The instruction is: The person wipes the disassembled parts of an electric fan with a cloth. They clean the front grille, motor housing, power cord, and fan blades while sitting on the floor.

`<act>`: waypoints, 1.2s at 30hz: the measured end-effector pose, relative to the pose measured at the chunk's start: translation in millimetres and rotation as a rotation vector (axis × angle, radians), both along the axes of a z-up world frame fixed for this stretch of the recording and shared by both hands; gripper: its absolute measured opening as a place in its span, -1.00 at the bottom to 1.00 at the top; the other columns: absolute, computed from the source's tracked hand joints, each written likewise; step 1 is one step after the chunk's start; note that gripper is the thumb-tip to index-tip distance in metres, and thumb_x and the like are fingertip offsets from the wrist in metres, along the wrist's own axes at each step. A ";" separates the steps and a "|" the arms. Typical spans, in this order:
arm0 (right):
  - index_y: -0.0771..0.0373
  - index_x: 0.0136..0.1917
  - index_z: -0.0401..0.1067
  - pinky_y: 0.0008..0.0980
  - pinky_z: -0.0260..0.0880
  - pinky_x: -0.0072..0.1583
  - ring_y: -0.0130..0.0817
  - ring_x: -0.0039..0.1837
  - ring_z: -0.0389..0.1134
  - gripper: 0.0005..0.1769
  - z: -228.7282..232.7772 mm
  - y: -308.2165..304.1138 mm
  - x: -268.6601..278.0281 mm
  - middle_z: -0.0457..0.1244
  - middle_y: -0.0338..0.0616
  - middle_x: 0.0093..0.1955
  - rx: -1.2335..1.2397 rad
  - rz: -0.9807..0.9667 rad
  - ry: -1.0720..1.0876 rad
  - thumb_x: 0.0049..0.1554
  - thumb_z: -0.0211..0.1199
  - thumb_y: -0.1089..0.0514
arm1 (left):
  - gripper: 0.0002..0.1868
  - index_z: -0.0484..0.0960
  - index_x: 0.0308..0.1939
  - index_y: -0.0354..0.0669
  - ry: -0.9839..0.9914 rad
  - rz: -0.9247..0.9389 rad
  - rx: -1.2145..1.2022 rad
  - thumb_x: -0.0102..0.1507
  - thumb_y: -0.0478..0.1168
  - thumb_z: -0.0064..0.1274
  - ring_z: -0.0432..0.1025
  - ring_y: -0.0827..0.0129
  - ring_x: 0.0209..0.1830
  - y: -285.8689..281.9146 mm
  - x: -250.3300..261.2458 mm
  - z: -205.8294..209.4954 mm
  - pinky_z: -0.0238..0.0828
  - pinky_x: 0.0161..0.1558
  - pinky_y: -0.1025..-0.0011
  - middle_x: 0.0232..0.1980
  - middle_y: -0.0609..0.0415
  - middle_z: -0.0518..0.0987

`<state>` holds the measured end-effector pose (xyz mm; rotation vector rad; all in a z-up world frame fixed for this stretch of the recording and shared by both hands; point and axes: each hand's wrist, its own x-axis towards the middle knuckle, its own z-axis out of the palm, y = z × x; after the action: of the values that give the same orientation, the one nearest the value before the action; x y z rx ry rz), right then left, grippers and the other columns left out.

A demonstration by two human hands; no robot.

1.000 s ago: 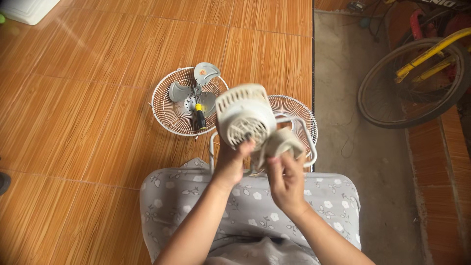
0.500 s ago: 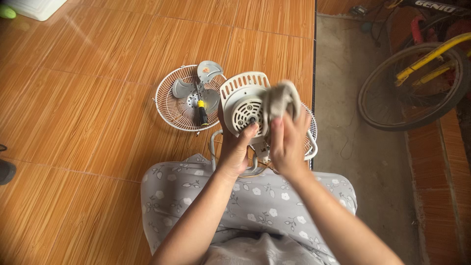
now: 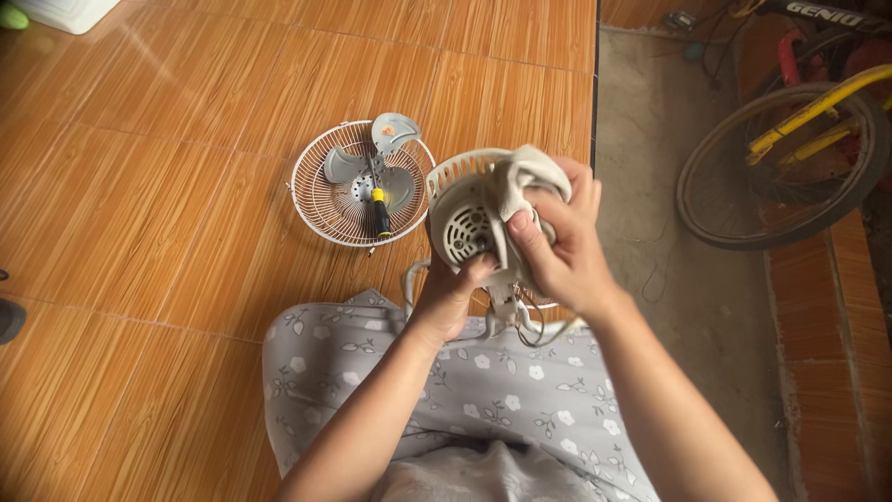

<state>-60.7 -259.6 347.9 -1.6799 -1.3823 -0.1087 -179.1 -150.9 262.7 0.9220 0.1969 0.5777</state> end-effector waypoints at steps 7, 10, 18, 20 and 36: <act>0.10 0.05 0.64 -0.11 -0.01 0.37 -0.06 0.30 0.03 -0.67 60.3 2.7 7.8 0.17 0.00 0.38 -0.254 0.075 -0.267 0.21 0.27 -0.13 | 0.24 -0.10 0.60 0.00 -0.038 -0.007 0.065 0.04 0.05 0.41 0.21 0.22 0.51 -13.2 -4.3 20.9 0.29 0.46 0.21 0.46 0.00 0.23; 0.13 0.11 0.62 -0.11 -0.03 0.44 -0.08 0.38 0.04 -0.67 51.6 -3.0 8.7 0.16 -0.03 0.41 -0.226 0.103 -0.159 0.25 0.22 -0.08 | 0.28 -0.16 0.59 0.05 -0.071 0.033 0.028 0.03 0.03 0.47 0.18 0.18 0.52 -15.9 -3.5 24.7 0.32 0.45 0.15 0.47 -0.01 0.20; 0.20 0.16 0.56 -0.08 -0.07 0.62 -0.16 0.61 -0.05 -0.68 -4.8 -51.9 16.1 0.04 -0.09 0.57 -0.085 0.135 0.239 0.33 0.16 -0.02 | 0.21 -0.11 0.61 -0.02 -0.031 0.033 0.049 0.07 -0.01 0.40 0.26 0.17 0.43 -16.8 -13.8 12.7 0.39 0.37 0.13 0.40 -0.11 0.28; 0.21 0.14 0.57 -0.08 -0.12 0.61 -0.12 0.65 -0.14 -0.68 -4.5 -58.0 22.9 -0.12 0.00 0.64 -0.089 0.145 0.169 0.33 0.15 -0.01 | 0.16 -0.06 0.61 -0.09 -0.024 0.008 0.072 0.09 -0.01 0.36 0.29 0.16 0.41 -12.1 -16.3 9.7 0.35 0.40 0.17 0.39 -0.13 0.32; 0.12 0.08 0.62 -0.08 0.03 0.36 -0.11 0.26 0.05 -0.67 49.8 -14.4 -6.7 0.19 -0.21 0.42 -0.365 0.012 -0.297 0.24 0.20 -0.09 | 0.32 -0.27 0.62 0.04 -0.017 -0.038 0.191 0.05 0.04 0.41 0.16 0.20 0.53 -25.5 -21.0 23.2 0.35 0.42 0.17 0.52 -0.02 0.11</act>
<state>-67.4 -274.0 397.7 -2.0166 -1.7122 -0.1066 -200.1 -176.4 285.9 1.1032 0.1093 0.5756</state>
